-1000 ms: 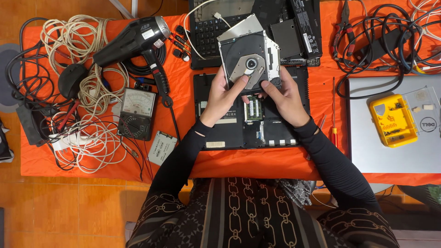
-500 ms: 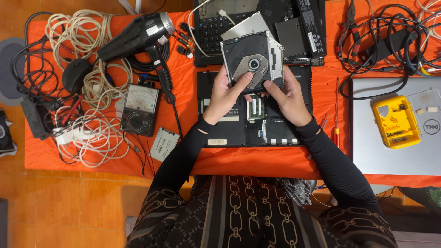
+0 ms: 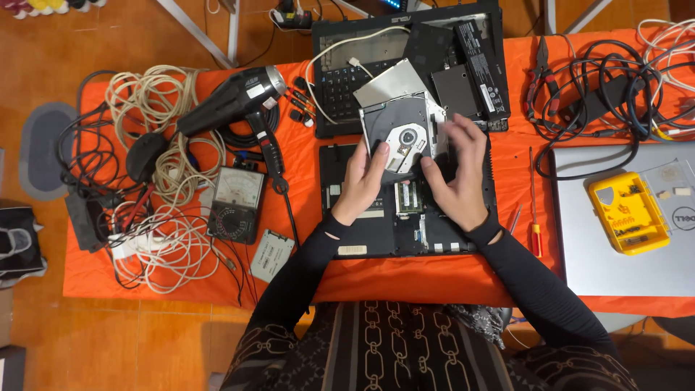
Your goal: Testing and cleaning a laptop disk drive component using a multimeter and hair dryer.
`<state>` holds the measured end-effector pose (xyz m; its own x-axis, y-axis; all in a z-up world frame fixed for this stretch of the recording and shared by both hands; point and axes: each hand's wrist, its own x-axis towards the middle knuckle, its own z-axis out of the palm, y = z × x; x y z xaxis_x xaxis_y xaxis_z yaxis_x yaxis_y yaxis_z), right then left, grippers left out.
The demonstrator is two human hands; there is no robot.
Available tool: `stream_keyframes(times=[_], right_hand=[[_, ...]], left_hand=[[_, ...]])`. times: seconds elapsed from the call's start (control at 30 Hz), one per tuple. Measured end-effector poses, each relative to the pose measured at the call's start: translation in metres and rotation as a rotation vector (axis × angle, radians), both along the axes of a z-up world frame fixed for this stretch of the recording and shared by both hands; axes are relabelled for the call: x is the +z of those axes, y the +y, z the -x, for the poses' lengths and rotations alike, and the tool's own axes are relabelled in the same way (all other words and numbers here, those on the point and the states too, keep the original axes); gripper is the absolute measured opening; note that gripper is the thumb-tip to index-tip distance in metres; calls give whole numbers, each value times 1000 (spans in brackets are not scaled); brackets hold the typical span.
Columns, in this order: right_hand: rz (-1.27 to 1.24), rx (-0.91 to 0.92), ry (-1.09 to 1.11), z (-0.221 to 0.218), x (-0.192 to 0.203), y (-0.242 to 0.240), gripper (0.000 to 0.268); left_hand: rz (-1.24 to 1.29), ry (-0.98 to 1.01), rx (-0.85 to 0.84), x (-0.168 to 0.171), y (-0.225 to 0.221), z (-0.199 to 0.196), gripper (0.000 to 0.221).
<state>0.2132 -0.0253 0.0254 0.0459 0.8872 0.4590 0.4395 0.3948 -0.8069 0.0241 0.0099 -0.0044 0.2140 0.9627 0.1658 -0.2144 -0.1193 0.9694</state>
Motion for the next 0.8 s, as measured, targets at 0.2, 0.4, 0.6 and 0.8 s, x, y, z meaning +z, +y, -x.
stream_keyframes(times=[0.2, 0.4, 0.6, 0.8], right_hand=[[-53, -40, -341, -2, 3, -6, 32], [-97, -12, -414, -2, 6, -4, 34], [-120, -57, -425, -4, -1, -4, 28], [-109, -45, -387, -3, 5, -1, 34]], left_hand=[[-24, 210, -5, -6, -6, 1, 39], [-82, 244, -28, -7, -5, 0, 40], [-66, 233, 35, -2, -4, 0, 42], [-173, 208, -25, -4, -3, -3, 36]])
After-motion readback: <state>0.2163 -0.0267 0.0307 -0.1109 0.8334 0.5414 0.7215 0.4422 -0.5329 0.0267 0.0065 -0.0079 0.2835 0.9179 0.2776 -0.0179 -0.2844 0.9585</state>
